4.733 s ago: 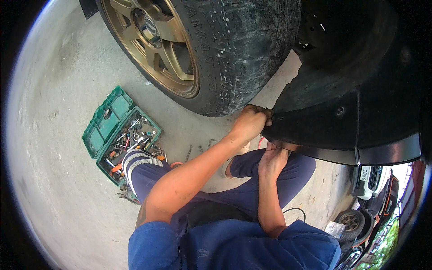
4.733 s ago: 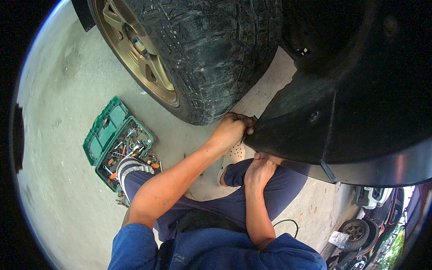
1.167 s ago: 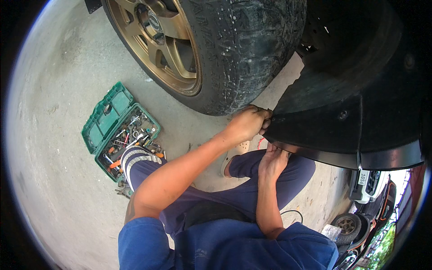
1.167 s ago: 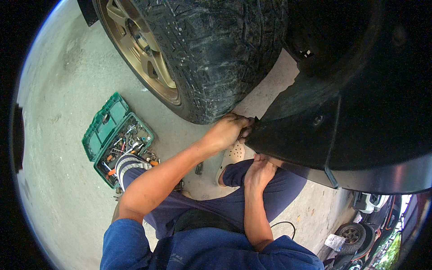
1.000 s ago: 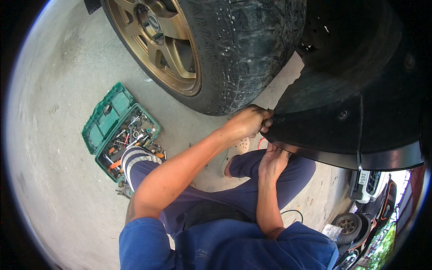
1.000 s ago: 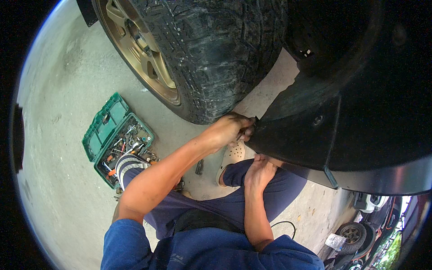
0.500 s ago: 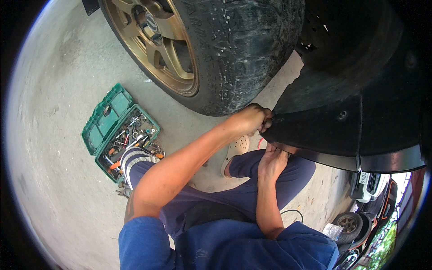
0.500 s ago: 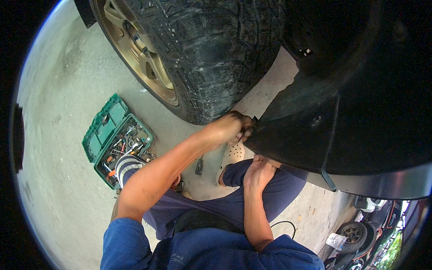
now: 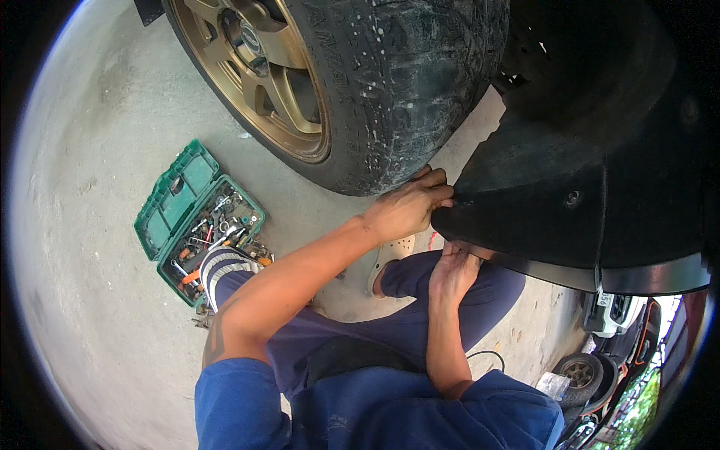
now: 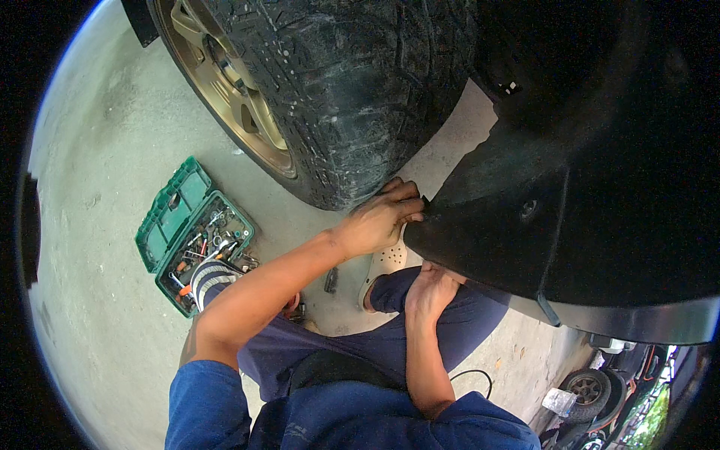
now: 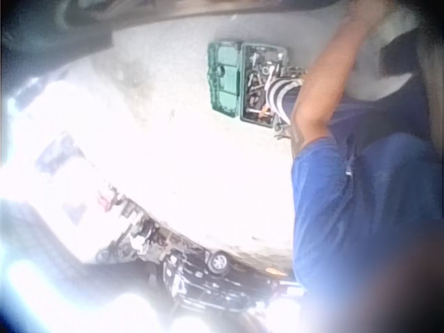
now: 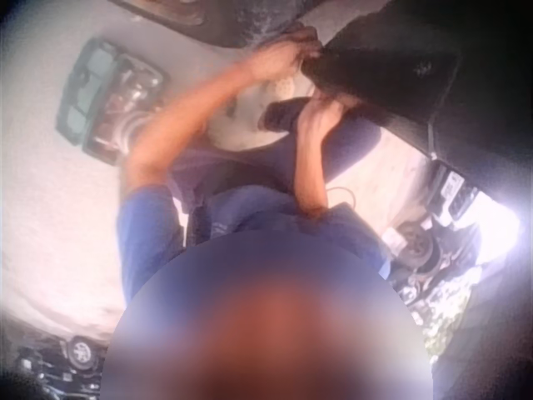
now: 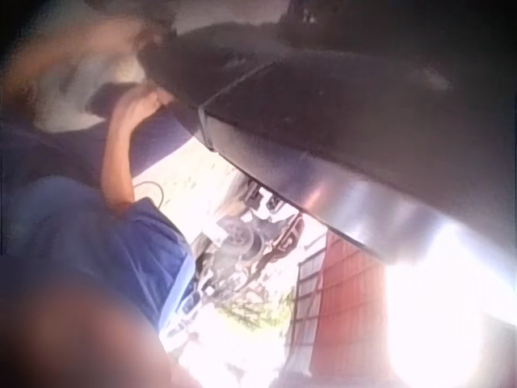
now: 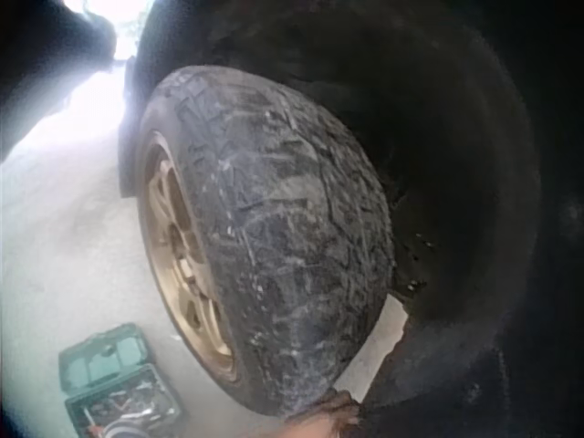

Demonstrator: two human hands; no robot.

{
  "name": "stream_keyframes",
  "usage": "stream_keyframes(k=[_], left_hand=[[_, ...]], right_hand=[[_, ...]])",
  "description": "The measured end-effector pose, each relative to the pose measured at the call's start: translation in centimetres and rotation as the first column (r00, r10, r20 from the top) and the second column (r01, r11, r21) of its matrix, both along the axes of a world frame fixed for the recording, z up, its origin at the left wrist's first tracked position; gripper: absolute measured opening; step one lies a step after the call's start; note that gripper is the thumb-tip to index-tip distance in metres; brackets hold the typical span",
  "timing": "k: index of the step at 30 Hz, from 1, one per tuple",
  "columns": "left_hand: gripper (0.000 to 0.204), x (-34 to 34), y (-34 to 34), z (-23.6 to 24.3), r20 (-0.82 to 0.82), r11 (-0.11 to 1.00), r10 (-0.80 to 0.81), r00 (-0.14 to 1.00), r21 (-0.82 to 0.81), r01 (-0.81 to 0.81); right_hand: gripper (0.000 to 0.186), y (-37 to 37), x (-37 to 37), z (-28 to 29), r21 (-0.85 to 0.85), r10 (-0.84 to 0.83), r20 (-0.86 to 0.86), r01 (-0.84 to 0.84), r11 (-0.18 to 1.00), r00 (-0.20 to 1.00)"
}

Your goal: The person kneels beside a car and uses a screwdriver to tighten screws on the front bumper near the wheel well. They repeatedly insert and turn the screwdriver, occasionally reaching into a nearby green toolbox to select or adjust tools.

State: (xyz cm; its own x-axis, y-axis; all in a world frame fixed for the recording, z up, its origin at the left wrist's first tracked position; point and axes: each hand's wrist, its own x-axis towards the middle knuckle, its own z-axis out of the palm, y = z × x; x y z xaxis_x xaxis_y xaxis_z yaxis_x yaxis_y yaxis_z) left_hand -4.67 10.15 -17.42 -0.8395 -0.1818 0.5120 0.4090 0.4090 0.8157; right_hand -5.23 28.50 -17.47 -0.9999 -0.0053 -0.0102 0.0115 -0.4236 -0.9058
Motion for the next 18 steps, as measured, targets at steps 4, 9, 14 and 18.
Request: stream_keyframes(k=[4,9,14,18], left_hand=[[0.025,0.8,1.0,0.8,0.192,0.950,0.089,0.977,0.279,-0.141],[0.042,0.8,0.0,2.8,0.425,0.807,-0.270,0.864,0.590,-0.038],[0.044,-0.1,-1.3,3.5,0.430,0.700,-0.461,0.777,0.714,0.020],[0.040,0.0,-1.1,3.6,0.415,0.612,-0.527,0.742,0.791,-0.007]], right_hand=[[0.039,0.0,-0.1,0.2,-0.002,0.033,-0.004,-0.033,0.999,0.999],[0.036,-0.7,0.2,0.7,-0.028,-0.015,0.019,0.015,1.000,1.000],[0.033,-0.8,0.3,0.8,-0.022,-0.032,0.044,0.033,0.999,0.999],[0.033,-0.4,0.0,0.4,-0.019,-0.022,0.027,0.022,1.000,0.999]])
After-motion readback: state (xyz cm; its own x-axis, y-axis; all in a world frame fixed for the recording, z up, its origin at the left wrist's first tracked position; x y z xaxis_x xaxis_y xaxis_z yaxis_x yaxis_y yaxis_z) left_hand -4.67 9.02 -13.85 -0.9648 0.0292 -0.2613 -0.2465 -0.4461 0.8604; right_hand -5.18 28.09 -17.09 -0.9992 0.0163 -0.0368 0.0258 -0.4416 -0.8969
